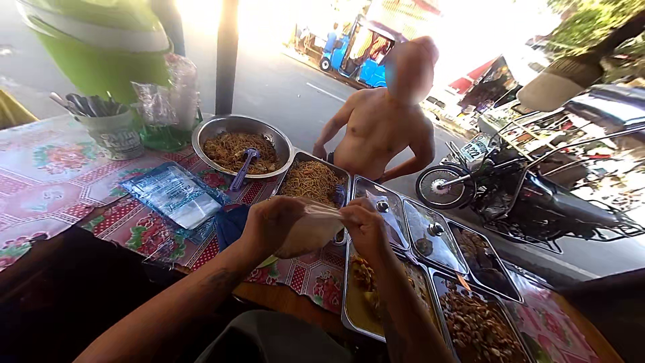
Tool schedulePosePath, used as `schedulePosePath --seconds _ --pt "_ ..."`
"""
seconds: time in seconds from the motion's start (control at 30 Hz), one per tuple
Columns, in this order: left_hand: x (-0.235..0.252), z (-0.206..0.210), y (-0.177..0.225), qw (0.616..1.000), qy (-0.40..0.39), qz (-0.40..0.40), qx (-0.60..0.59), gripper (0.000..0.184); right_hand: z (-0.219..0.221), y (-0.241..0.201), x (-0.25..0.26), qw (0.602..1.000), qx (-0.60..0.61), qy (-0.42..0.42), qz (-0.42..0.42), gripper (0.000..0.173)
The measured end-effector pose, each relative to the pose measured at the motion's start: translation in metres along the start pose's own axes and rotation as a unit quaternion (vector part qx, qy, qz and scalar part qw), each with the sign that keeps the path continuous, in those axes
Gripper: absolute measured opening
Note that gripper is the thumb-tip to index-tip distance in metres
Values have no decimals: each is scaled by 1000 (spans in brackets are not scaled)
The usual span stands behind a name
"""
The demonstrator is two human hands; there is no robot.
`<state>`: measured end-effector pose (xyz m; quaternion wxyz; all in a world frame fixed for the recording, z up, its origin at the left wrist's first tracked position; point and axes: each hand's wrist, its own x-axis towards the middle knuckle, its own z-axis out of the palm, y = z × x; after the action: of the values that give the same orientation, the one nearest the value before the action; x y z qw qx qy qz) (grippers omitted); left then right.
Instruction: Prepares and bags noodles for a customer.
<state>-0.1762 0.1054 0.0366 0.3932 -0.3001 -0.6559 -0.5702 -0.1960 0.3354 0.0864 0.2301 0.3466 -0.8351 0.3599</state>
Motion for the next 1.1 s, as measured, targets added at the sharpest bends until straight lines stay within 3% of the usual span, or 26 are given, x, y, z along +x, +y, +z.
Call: schedulePosePath --seconds 0.1,0.2,0.3,0.43,0.47,0.53,0.57,0.6,0.7,0.77,0.83,0.87,0.9,0.97,1.03,1.1 --pt "13 12 30 998 -28 34 54 12 -13 -5 -3 992 122 -14 31 20" --pt "4 28 41 989 -66 19 133 16 -7 -5 -16 975 212 -31 64 14" --pt "-18 38 32 976 -116 -59 173 16 9 6 -34 952 267 -69 135 17" --pt "-41 45 20 954 -175 -158 184 17 24 17 -54 885 358 -132 266 22" --pt "-41 47 19 954 -173 -166 183 17 27 20 -57 882 366 -140 263 26" --pt "-33 54 19 958 -170 -161 164 17 28 31 -56 911 305 -168 219 73" --pt "-28 58 19 962 -178 -148 147 16 29 36 -54 931 248 -184 194 81" --pt "-27 62 19 966 -187 -124 132 15 28 39 -52 941 206 -200 180 72" --pt "-26 69 7 981 -172 -73 53 15 32 49 -51 938 229 -214 145 18" --pt "-21 65 -1 976 -180 -116 -36 56 30 56 -46 929 287 -200 123 11" --pt "-25 61 -9 941 -233 -217 -116 104 29 59 -43 907 359 -188 111 13" --pt "-30 62 -12 913 -259 -267 -167 109 29 60 -40 895 392 -191 95 14" --pt "-37 66 -14 889 -276 -303 -204 103 30 59 -37 889 410 -189 81 14" --pt "-45 79 -19 870 -288 -330 -227 64 28 55 -31 895 408 -167 65 12" --pt "-40 84 -26 881 -298 -333 -157 24 21 54 -30 909 388 -103 113 12" --pt "-21 80 -27 881 -351 -318 -17 17 11 55 -34 912 361 -19 193 10"
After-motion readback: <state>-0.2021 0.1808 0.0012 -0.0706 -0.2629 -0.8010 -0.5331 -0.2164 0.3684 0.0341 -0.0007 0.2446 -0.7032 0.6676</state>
